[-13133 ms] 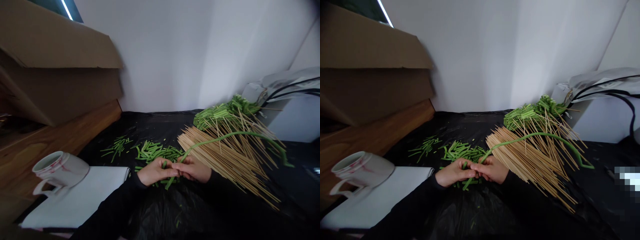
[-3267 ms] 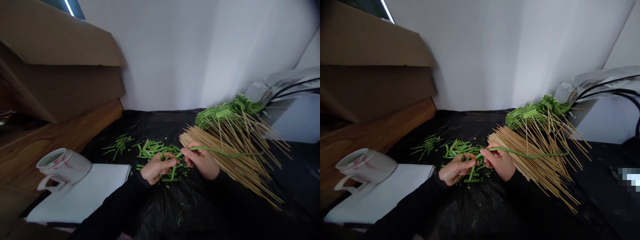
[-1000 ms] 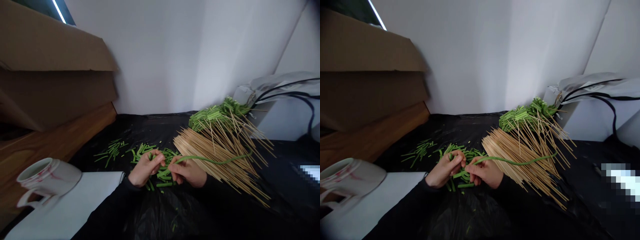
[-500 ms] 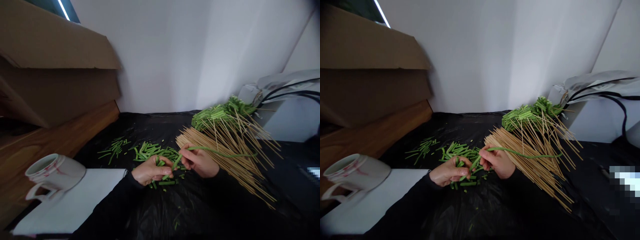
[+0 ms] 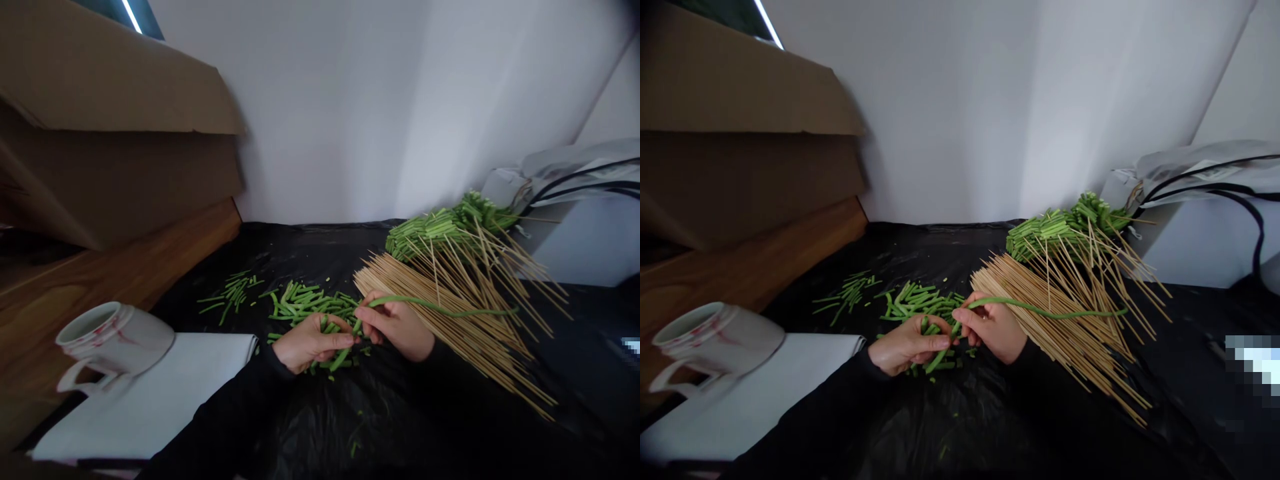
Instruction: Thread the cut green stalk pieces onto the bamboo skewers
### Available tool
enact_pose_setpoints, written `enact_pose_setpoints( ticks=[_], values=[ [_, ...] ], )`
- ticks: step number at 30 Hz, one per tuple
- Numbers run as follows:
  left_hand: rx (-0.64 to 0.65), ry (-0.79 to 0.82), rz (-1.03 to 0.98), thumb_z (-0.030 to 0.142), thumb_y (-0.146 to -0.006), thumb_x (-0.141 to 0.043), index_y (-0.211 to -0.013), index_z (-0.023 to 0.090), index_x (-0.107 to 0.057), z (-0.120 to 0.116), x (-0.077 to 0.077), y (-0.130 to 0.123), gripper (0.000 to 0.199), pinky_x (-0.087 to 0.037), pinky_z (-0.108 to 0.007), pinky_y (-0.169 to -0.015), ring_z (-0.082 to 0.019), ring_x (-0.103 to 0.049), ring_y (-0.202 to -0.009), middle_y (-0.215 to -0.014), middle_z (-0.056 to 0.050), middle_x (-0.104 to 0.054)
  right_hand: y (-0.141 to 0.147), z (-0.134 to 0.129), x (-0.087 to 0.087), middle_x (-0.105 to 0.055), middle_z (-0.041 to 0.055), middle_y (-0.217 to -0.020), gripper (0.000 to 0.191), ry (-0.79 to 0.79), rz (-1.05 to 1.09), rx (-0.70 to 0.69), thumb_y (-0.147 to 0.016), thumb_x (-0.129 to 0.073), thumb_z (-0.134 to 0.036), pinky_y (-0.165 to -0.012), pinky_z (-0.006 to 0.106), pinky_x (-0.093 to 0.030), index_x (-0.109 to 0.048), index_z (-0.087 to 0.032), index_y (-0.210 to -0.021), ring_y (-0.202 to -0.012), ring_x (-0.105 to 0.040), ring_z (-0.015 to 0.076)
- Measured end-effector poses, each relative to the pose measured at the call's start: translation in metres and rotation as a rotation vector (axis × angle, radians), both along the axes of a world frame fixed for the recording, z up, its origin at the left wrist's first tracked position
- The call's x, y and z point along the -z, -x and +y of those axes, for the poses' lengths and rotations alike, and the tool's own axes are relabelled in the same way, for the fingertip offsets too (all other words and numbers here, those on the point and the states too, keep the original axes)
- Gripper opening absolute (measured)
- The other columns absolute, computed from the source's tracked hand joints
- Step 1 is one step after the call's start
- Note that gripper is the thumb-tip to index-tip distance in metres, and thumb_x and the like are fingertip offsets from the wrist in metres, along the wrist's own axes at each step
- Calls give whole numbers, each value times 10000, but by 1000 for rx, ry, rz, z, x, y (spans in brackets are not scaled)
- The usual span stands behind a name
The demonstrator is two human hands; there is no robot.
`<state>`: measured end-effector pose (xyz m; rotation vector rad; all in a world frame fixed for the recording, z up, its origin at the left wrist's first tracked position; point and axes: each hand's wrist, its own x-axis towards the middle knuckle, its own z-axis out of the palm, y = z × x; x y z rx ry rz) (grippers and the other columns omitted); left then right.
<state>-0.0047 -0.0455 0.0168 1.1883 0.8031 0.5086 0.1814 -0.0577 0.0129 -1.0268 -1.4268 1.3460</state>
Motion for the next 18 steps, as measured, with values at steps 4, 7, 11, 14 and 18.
enact_pose_setpoints(
  ticks=[4,7,11,14,18],
  values=[
    [-43,-47,14,369,-619,-771,-777,106,-593,1,1,1,355,-147,-180,-356,-7,-287,-373,-580,30,-535,0,0,1,-564,-61,-536,226,4,53,14,-770,-637,-397,-436,208,-382,-541,-193,-764,-432,-494,74],
    [-53,-97,9,361,-645,-757,-800,102,-616,3,0,3,332,-145,-189,-362,-4,-298,-381,-650,-2,-582,1,1,1,-558,-60,-545,224,34,201,71,-762,-651,-400,-422,204,-356,-559,-200,-803,-434,-477,69],
    [-122,-116,-34,366,-656,-751,-792,89,-635,4,-2,3,330,-123,-196,-369,-1,-291,-380,-655,-27,-603,1,3,0,-595,-41,-593,209,26,302,152,-742,-677,-376,-410,204,-338,-565,-200,-746,-443,-470,64],
    [-191,-90,-109,347,-660,-753,-770,90,-616,5,-3,3,311,-102,-188,-371,7,-284,-374,-656,-29,-607,1,3,1,-633,-20,-636,179,-41,281,170,-757,-670,-351,-431,213,-368,-574,-200,-742,-470,-493,71],
    [-245,-18,-192,314,-656,-760,-768,91,-600,8,-3,5,296,-101,-163,-371,18,-274,-378,-671,-22,-597,3,0,0,-661,0,-677,157,-138,213,183,-776,-652,-338,-468,234,-421,-579,-200,-761,-521,-549,96]
  ],
)
